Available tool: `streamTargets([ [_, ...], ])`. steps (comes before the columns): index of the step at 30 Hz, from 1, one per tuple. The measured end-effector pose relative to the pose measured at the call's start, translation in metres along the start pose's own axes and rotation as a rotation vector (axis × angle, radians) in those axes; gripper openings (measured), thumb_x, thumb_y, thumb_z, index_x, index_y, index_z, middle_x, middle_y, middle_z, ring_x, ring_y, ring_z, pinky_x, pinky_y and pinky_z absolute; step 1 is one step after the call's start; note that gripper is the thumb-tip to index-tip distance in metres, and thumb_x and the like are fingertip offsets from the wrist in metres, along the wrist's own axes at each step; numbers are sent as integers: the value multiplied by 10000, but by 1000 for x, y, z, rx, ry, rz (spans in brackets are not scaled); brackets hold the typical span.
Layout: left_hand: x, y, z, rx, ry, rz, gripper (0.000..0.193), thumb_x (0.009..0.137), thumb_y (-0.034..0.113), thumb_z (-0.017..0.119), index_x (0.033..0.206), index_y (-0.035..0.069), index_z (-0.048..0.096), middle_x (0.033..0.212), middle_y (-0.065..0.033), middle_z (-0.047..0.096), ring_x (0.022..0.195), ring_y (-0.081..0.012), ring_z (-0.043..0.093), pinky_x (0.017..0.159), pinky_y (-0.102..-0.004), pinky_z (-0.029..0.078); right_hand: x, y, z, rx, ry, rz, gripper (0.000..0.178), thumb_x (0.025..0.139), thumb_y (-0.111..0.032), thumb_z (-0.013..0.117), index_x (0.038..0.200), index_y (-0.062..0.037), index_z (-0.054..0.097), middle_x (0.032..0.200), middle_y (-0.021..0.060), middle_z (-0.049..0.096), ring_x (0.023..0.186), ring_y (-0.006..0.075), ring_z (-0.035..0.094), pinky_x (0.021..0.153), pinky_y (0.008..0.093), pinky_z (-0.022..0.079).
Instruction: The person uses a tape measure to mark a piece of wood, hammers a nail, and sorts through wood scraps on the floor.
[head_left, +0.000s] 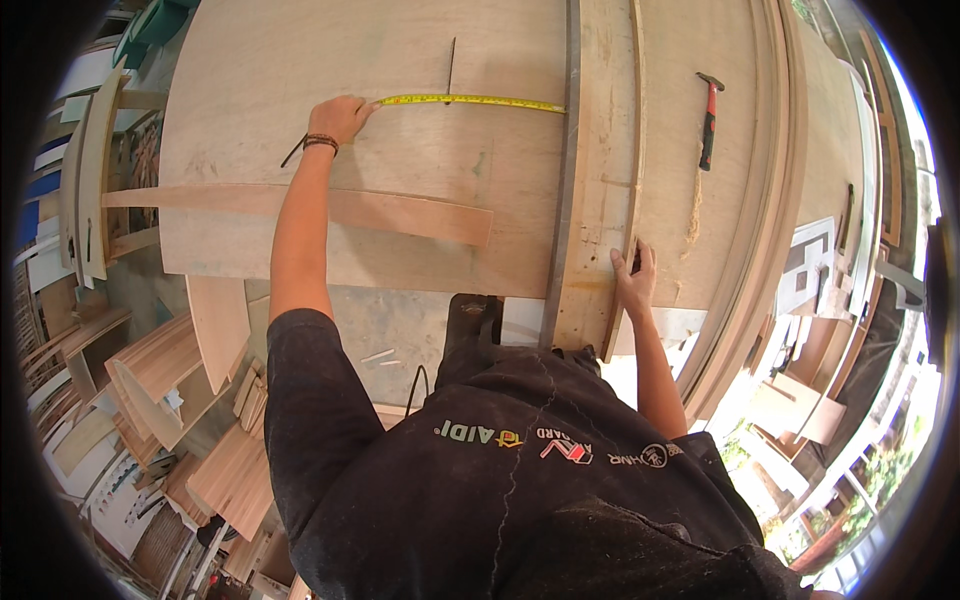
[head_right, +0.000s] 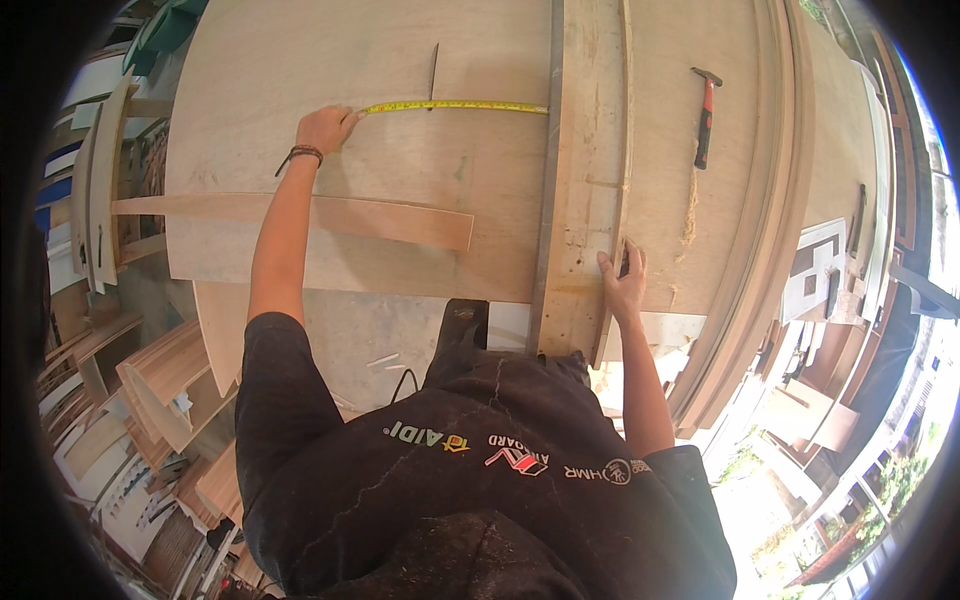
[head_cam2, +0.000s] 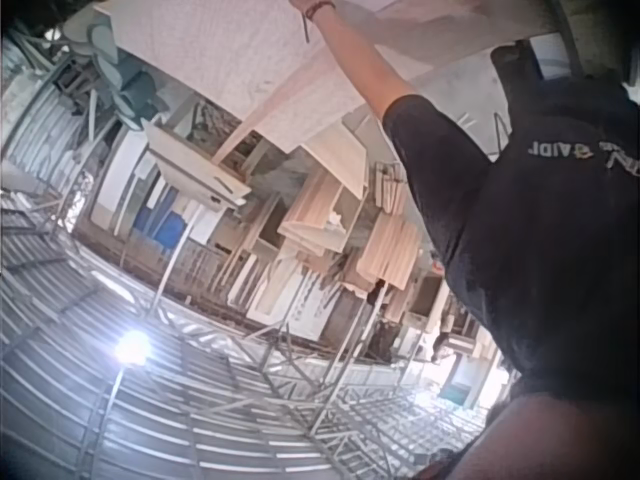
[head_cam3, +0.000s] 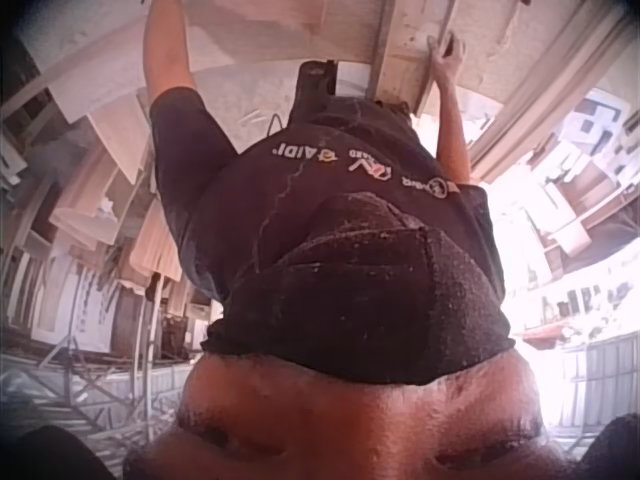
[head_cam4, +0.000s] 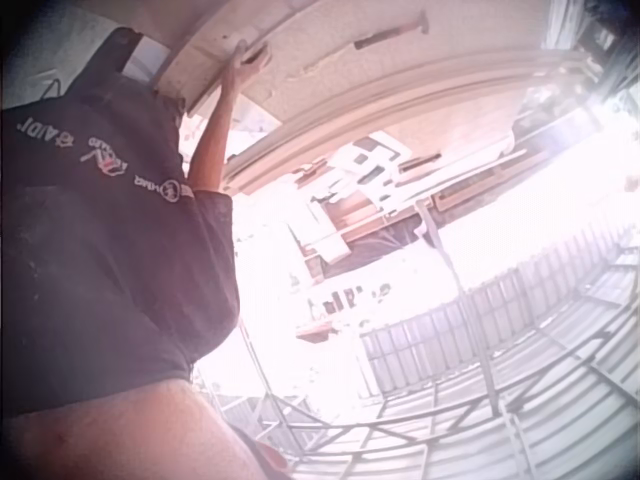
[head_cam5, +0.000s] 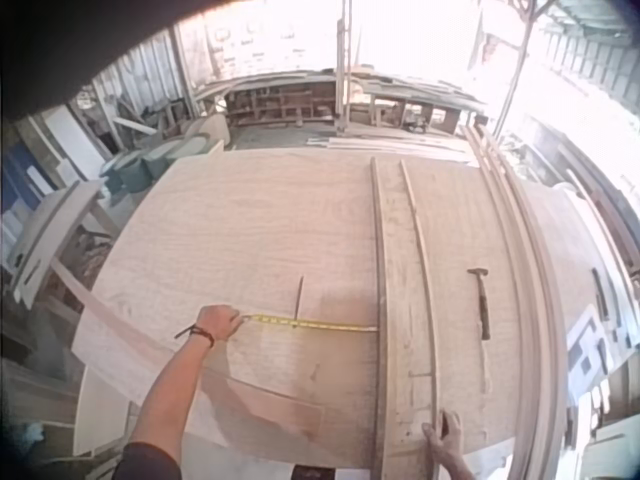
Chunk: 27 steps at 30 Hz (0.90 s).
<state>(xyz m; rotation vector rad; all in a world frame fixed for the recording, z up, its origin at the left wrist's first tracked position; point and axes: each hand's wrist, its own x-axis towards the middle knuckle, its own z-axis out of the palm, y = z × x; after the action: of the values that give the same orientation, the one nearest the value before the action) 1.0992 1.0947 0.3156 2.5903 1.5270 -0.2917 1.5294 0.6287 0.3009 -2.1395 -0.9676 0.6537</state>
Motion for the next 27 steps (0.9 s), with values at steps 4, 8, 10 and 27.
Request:
streamTargets([
  [4, 3, 1, 2, -8, -10, 0, 594, 1006, 625, 463, 871, 117, 739, 872, -142, 721, 842, -363, 697, 712, -484, 549, 0, 0, -1, -4, -6, 5, 590, 893, -312, 804, 1336, 19, 599, 1110, 120, 585, 963, 220, 587, 880, 353, 494],
  [8, 3, 4, 0, 8, -2, 9, 581, 1010, 613, 463, 878, 119, 739, 880, -145, 722, 850, -363, 697, 714, -483, 551, 10, -5, -9, 51, -61, 121, 572, 890, -307, 806, 1323, 13, 613, 1027, 109, 587, 944, 203, 574, 860, 343, 492],
  [10, 1, 2, -2, 17, -4, -1, 568, 1010, 605, 469, 880, 118, 731, 885, -142, 719, 852, -360, 694, 714, -484, 546, 32, 0, -15, 17, 23, 76, 558, 887, -302, 805, 1312, 10, 626, 982, 108, 589, 959, 214, 567, 865, 348, 489],
  [27, -52, -10, -31, -61, -234, 19, 505, 1001, 562, 510, 891, 109, 704, 848, -148, 688, 850, -367, 669, 740, -493, 516, 301, -2, -74, -232, 216, 361, 538, 899, -288, 653, 1351, -10, 566, 1055, 188, 686, 1024, 293, 669, 901, 444, 516],
])
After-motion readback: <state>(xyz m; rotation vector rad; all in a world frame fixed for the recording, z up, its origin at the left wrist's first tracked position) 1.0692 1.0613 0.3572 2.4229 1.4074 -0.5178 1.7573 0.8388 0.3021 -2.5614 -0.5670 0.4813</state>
